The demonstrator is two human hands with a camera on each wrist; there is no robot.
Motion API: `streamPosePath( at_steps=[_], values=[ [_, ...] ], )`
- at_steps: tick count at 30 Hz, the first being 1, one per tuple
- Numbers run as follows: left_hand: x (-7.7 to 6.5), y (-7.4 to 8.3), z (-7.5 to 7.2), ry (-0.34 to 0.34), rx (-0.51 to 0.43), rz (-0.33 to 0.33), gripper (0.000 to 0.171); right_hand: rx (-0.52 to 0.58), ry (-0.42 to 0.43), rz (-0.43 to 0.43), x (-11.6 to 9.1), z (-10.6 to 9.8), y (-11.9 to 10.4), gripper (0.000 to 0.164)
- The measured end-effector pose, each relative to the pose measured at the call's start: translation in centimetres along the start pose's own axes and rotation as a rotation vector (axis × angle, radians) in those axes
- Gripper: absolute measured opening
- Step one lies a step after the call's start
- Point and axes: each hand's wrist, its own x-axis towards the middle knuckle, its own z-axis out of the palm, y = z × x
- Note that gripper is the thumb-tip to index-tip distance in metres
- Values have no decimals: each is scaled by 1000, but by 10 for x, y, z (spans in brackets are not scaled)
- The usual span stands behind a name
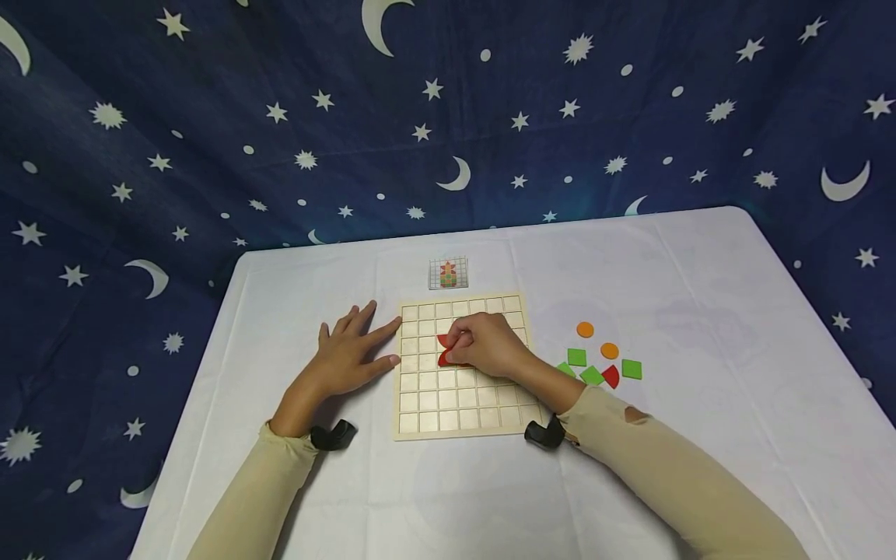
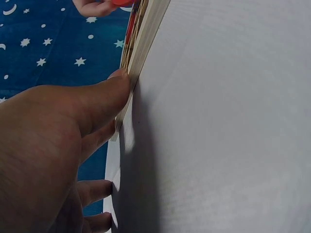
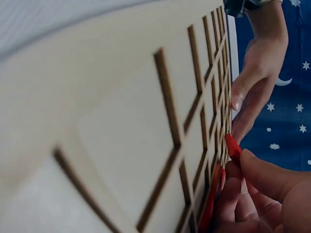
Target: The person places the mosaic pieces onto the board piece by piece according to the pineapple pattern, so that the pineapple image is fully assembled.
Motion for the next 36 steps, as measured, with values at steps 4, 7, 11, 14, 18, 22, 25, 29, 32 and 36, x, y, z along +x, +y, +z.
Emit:
streamPosePath(
  at_steps=[4, 7, 11, 14, 18, 22, 25, 29, 32, 36],
  values=[
    [0, 0, 1, 3, -3, -3, 69, -17, 9, -26, 1, 4, 0, 10],
    [0, -1, 1, 5, -2, -2, 68, -37, 20, -43, 1, 6, 1, 11],
    [0, 0, 1, 7, -4, -3, 69, -63, 29, -59, 1, 6, 2, 11],
    [0, 0, 1, 10, -7, -3, 69, -72, 27, -58, 1, 6, 2, 11],
    [0, 0, 1, 11, -4, -5, 69, -85, 29, -59, 0, 6, 1, 12],
    [0, -1, 2, 8, 2, -7, 69, -97, 32, -65, 0, 6, 1, 13],
    [0, -1, 2, 6, 3, -7, 69, -97, 22, -70, 0, 5, 2, 11],
    [1, 0, 2, 8, 2, -7, 69, -103, 10, -83, 0, 4, 3, 10],
    [1, 1, 2, 10, 1, -6, 69, -102, 7, -82, -1, 4, 2, 10],
    [1, 0, 2, 7, 7, -8, 69, -84, -2, -70, -1, 2, 1, 16]
  ],
)
